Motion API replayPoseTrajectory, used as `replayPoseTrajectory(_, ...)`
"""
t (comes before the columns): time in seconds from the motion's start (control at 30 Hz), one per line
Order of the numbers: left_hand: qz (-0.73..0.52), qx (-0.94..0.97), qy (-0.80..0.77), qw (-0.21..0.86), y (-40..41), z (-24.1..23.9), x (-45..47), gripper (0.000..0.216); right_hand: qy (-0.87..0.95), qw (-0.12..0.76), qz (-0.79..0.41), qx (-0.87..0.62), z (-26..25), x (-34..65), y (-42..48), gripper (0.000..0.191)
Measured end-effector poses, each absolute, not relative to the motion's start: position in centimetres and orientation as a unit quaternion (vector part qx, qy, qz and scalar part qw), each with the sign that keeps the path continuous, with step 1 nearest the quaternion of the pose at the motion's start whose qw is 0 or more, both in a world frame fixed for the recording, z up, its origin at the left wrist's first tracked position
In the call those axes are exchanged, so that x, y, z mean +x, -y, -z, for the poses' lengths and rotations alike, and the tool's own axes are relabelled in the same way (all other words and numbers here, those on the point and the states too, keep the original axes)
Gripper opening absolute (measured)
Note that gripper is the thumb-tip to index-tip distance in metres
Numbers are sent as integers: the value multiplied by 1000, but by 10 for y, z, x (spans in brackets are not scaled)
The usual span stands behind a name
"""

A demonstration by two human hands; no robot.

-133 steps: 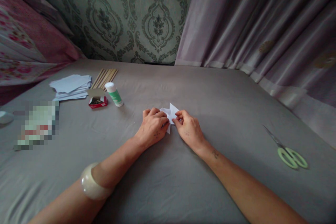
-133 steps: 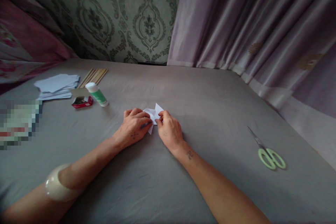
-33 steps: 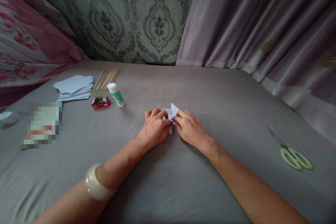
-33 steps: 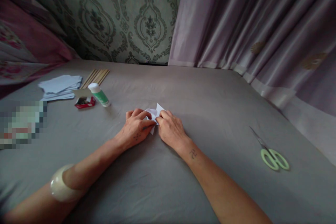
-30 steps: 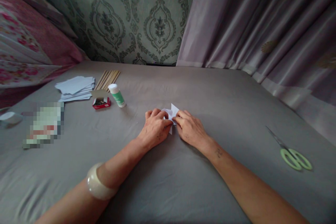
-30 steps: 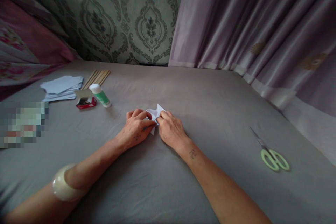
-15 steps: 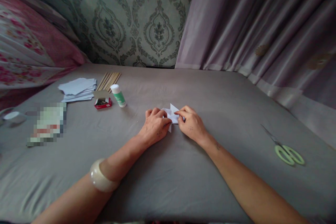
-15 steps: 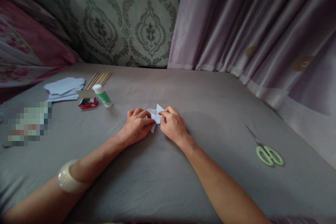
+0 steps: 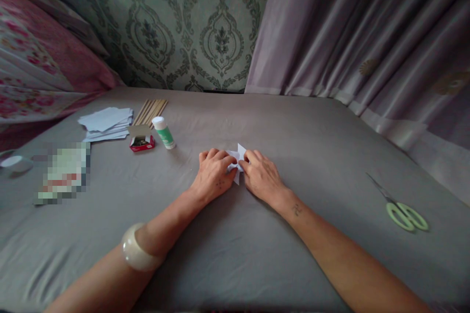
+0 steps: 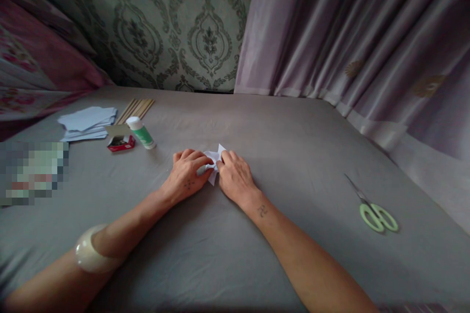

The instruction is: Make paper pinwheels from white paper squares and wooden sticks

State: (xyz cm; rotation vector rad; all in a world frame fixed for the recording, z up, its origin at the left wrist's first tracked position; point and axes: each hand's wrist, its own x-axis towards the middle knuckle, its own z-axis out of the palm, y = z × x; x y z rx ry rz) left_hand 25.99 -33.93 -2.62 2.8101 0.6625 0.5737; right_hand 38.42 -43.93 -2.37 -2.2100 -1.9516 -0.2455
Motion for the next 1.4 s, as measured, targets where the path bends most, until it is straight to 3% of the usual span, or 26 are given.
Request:
replayPoseTrajectory(0.13, -173, 941, -280, 85, 340, 22, 260, 16, 653, 121, 79, -743, 28, 385, 438, 26)
replayPoseTrajectory(0.3, -114, 936, -320, 88, 340, 21, 260, 27, 558, 345, 57, -752, 36, 404, 441, 33)
replayPoseTrajectory(0.4, -86, 933, -333, 104, 341, 19, 260, 32, 508, 398, 82, -759, 38, 416, 445, 30)
replayPoseTrajectory(0.73, -70, 918, -365, 136, 341, 12, 259, 25, 486, 407, 74, -770, 55, 435, 447, 32)
replayPoseTrajectory(1.27, -171, 908, -336, 184, 312, 31, 258, 24, 541, 398, 26, -740, 56, 428, 448, 31)
replayPoseTrajectory(1.4, -219, 885, -332, 241, 307, 32, 257, 22, 565, 392, 16, -726, 54, 425, 448, 34)
